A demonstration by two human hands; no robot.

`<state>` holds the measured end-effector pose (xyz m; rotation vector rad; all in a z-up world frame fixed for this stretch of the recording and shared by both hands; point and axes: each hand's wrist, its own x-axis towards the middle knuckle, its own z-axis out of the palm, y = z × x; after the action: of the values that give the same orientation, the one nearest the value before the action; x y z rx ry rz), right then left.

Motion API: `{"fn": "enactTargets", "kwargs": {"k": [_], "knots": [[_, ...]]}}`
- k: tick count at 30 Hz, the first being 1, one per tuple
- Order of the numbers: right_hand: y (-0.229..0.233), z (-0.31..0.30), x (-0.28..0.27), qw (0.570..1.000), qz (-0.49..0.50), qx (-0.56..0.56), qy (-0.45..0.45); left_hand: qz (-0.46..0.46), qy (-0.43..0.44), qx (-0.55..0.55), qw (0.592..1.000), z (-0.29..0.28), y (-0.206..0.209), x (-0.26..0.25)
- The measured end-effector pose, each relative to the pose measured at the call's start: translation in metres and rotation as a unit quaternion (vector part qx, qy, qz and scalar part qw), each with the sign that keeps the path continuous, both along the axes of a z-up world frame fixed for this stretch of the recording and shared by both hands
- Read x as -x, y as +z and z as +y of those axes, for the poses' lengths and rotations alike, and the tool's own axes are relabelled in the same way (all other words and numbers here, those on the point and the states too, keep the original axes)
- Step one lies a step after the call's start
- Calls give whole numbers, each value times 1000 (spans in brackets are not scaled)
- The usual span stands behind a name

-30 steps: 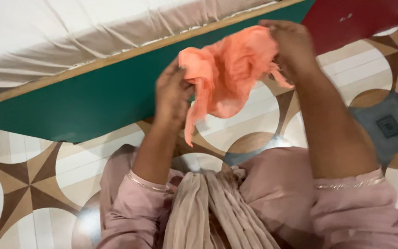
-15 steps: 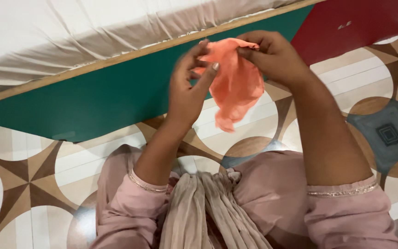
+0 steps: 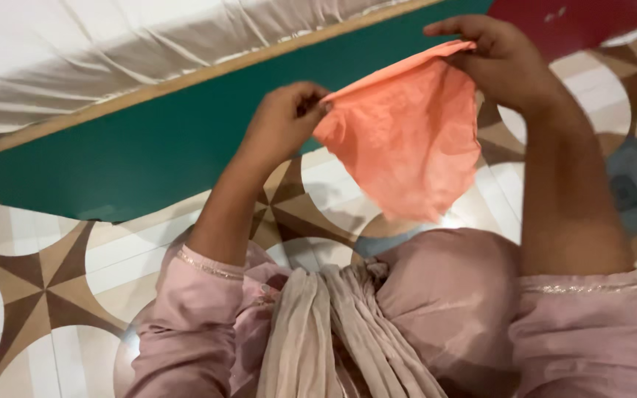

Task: The person sits on the floor and wipes the side of a bed frame with a peach-colored cloth. They clean the green and red painted sections of the frame, occasionally unfolding the cloth to use a fresh side.

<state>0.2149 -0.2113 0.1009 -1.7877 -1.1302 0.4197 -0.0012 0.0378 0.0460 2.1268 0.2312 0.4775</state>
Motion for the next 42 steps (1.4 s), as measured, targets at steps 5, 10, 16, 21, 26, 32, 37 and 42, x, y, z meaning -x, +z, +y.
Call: {"fn": "enactTargets", "kwargs": {"k": [5,10,16,21,26,32,37,42], "knots": [[-56,-42,-31,989,-32,101,-102,-48,-10,-211,976,-10,-36,-53],[-129,-78,-85,967,-179,43,-178,-116,-77,-282,949,-14,-71,-143],[-165,-114,-98,946,-191,-163,-207,-264,-77,-201,940,-49,-111,-197],[-242,-139,-34,930,-129,-152,-308,-198,-143,-207,947,-87,-186,-168],[-343,-155,-5,944,-133,-65,-294,-65,-185,-218,956,-102,-281,-147],[-408,-172,41,967,-25,20,-253,51,-212,-203,955,-119,-349,-103],[-434,-194,71,954,51,-4,-295,58,-207,-187,958,-122,-357,-68],[-446,-203,102,938,47,-44,-341,51,-243,-95,964,-123,-357,-38]]}}
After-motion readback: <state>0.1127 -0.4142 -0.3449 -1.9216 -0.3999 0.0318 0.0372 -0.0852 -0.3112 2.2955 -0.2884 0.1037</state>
